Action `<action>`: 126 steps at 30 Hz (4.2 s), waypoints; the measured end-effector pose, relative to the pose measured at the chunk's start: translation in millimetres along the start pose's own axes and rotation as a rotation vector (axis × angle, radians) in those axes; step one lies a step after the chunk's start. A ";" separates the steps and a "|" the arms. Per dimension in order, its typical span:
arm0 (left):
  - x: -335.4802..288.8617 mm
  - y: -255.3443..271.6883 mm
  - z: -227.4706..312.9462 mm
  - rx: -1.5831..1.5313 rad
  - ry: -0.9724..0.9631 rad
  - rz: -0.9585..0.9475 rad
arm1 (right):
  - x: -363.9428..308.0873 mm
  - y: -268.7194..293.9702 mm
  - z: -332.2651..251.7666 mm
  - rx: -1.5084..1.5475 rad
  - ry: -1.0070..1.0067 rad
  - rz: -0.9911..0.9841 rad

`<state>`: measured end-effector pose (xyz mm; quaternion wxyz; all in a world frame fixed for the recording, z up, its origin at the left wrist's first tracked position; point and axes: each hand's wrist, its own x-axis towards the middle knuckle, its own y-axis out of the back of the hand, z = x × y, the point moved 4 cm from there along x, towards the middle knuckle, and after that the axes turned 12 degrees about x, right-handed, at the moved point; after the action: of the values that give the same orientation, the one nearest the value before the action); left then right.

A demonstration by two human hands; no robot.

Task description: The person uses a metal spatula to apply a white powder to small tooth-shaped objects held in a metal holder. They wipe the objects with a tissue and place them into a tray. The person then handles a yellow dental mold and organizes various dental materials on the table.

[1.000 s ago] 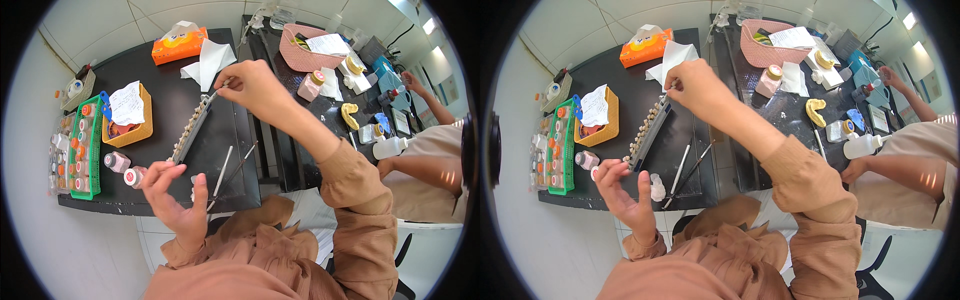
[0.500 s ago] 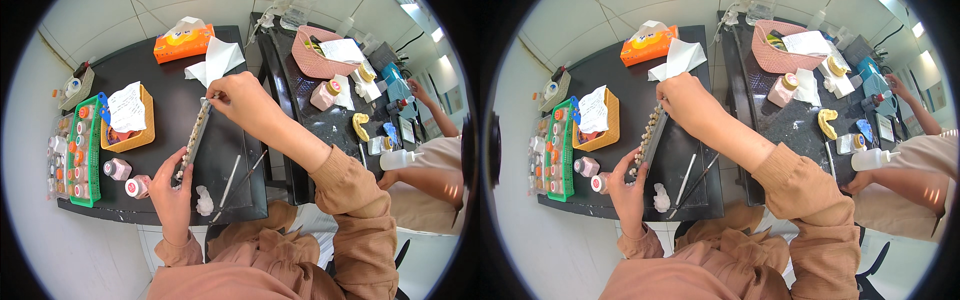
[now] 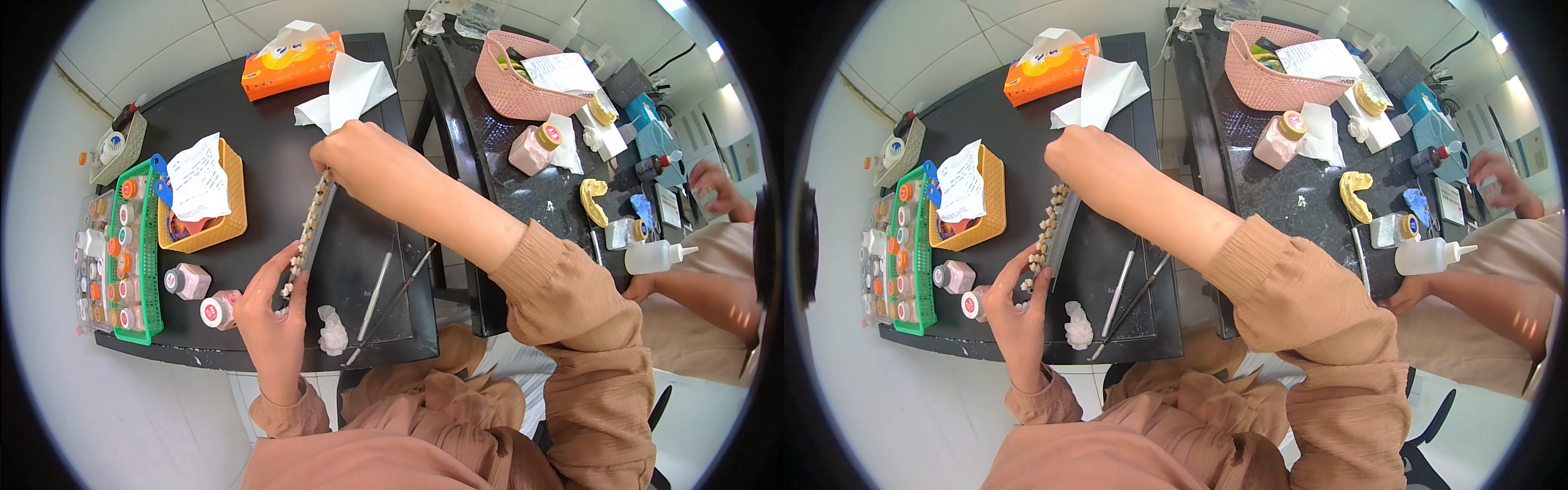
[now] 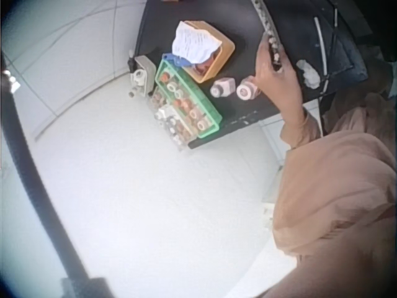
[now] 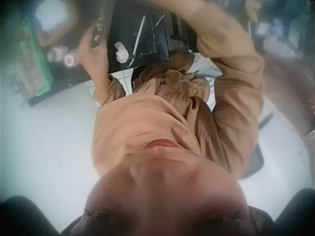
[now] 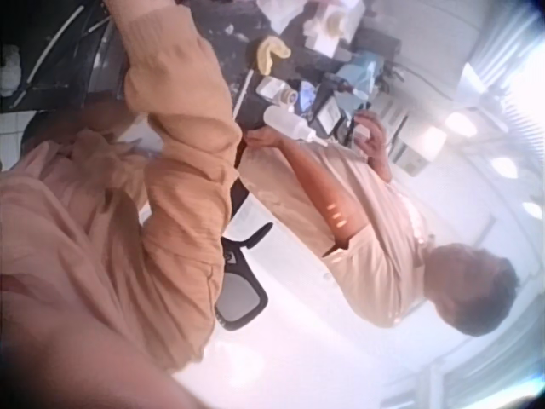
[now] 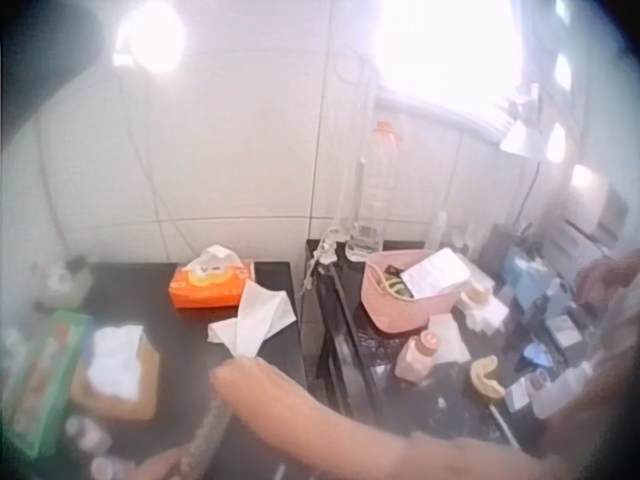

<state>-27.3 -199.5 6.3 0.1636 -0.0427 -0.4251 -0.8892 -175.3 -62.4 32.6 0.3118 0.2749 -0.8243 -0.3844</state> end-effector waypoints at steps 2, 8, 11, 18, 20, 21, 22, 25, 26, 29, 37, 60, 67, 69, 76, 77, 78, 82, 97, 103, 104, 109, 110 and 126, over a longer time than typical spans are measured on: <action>-0.4 -1.0 -1.2 -0.011 0.002 0.001 | 2.4 0.7 0.2 -0.003 0.004 0.017; -2.6 -5.0 -9.3 -0.034 0.029 0.028 | 5.9 9.9 0.8 0.055 0.005 -0.091; -2.6 -9.0 -11.8 -0.052 0.028 0.046 | 4.0 4.7 -2.0 -0.086 -0.021 -0.142; -2.6 -7.7 -4.8 -0.056 0.006 0.070 | -8.4 24.1 -6.4 -0.126 -0.039 -0.088; -4.9 -6.6 -3.5 -0.062 -0.008 0.096 | -17.1 52.9 -31.4 -0.121 -0.024 -0.034; -6.8 -5.7 -1.6 -0.072 -0.028 0.120 | -26.6 65.9 -41.6 -0.106 0.012 0.034; -8.3 -4.2 0.1 -0.081 -0.050 0.143 | -37.1 78.9 -53.1 -0.091 0.047 0.104; -13.1 7.4 14.4 0.034 -0.177 0.256 | -77.4 112.7 -87.0 -0.116 -0.116 0.147; -20.3 17.1 17.8 0.095 -0.203 0.358 | -91.3 115.3 -94.1 -0.099 -0.164 0.180; -47.9 27.0 29.5 0.065 -0.346 0.498 | -138.5 117.8 -108.7 0.010 -0.311 0.320; -65.2 -55.7 66.0 0.108 -0.424 -0.159 | -269.2 75.0 -146.7 0.203 -0.573 0.694; -129.3 -66.2 221.4 -1.146 -0.028 -0.634 | -375.2 82.9 -139.1 0.941 -0.346 0.881; -136.7 -112.7 277.1 -1.267 0.118 -0.863 | -398.1 139.7 -105.8 1.095 -0.281 1.069; -132.6 -117.0 298.9 -1.269 0.133 -0.910 | -388.6 166.2 -100.7 0.943 -0.313 0.990; -100.8 -86.3 346.7 -1.293 0.169 -0.911 | -363.1 250.2 -103.3 0.805 -0.417 1.021; -94.3 -71.6 351.0 -1.284 0.193 -0.884 | -360.0 257.3 -103.6 0.822 -0.421 1.051; -88.1 -59.5 352.9 -1.274 0.217 -0.858 | -356.7 263.1 -103.5 0.824 -0.398 1.091; -68.6 -14.2 333.7 -1.223 0.281 -0.666 | -337.9 299.5 -115.4 0.935 -0.386 1.285; -22.7 107.6 308.5 -1.003 0.155 -0.486 | -363.4 393.3 -19.8 0.695 -0.455 1.990; -21.0 114.7 274.3 -0.955 0.304 -0.433 | -371.2 436.6 88.1 0.122 -0.390 2.188; -23.0 112.5 272.9 -0.947 0.319 -0.422 | -380.5 443.1 117.3 -0.040 -0.440 2.238; -28.3 104.5 263.4 -0.904 0.427 -0.337 | -386.3 462.4 181.2 -0.382 -0.901 2.188; -28.2 100.5 264.9 -0.908 0.443 -0.323 | -395.4 469.4 195.8 -0.374 -0.920 2.188; 9.6 54.9 302.7 -0.792 0.560 -0.236 | -481.7 521.5 332.8 -0.424 -1.086 1.473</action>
<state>-37.5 -1.0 241.3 0.1409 0.1872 0.0036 -0.9722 -212.8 713.7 136.9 0.0928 -0.5954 -0.7361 -0.3082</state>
